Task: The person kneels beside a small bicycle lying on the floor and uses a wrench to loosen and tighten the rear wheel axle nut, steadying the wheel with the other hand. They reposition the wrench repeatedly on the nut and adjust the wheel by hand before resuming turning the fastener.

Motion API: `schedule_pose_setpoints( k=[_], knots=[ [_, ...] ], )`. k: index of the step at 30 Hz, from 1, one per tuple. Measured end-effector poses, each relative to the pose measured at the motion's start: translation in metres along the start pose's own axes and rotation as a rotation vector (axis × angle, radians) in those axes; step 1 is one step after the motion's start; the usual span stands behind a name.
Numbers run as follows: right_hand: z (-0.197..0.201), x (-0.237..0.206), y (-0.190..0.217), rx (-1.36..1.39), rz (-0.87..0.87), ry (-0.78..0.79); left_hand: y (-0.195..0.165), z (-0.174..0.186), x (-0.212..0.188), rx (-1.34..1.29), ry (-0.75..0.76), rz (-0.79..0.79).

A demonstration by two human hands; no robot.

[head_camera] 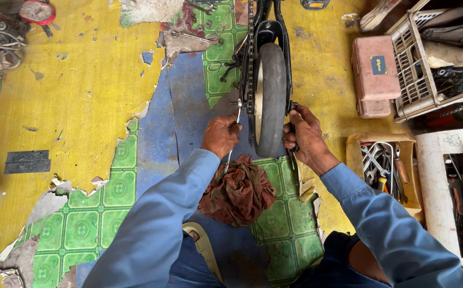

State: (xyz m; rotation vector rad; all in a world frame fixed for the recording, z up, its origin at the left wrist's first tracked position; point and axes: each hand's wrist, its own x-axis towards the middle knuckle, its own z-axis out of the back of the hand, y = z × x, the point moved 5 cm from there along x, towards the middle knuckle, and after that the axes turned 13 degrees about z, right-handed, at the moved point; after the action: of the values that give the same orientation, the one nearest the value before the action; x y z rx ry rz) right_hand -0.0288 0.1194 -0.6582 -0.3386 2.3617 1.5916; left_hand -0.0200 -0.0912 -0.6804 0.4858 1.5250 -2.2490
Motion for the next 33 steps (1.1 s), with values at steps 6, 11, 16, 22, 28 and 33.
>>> schedule_pose_setpoints(
  k=[6, 11, 16, 22, 28, 33],
  knots=[
    [-0.001, -0.005, 0.006, -0.020, -0.011, 0.004, -0.003, 0.001, -0.010, 0.139, -0.148, -0.059],
    [0.000, -0.009, 0.007, -0.024, 0.000, 0.025, -0.007, 0.003, -0.019, 0.355, -0.268, -0.124],
    [0.002, -0.008, 0.007, -0.003, 0.012, 0.041, -0.027, 0.010, -0.023, 0.485, -0.243, -0.167],
    [0.002, -0.005, 0.007, 0.003, 0.033, 0.049, -0.050, 0.016, -0.022, 0.440, -0.016, 0.072],
    [0.001, -0.005, 0.006, -0.009, 0.024, 0.039, -0.059, 0.021, -0.003, 0.353, 0.075, 0.203],
    [0.001, -0.005, 0.008, -0.031, 0.014, 0.027, -0.071, 0.018, 0.019, 0.725, 0.162, 0.067]
  ],
)
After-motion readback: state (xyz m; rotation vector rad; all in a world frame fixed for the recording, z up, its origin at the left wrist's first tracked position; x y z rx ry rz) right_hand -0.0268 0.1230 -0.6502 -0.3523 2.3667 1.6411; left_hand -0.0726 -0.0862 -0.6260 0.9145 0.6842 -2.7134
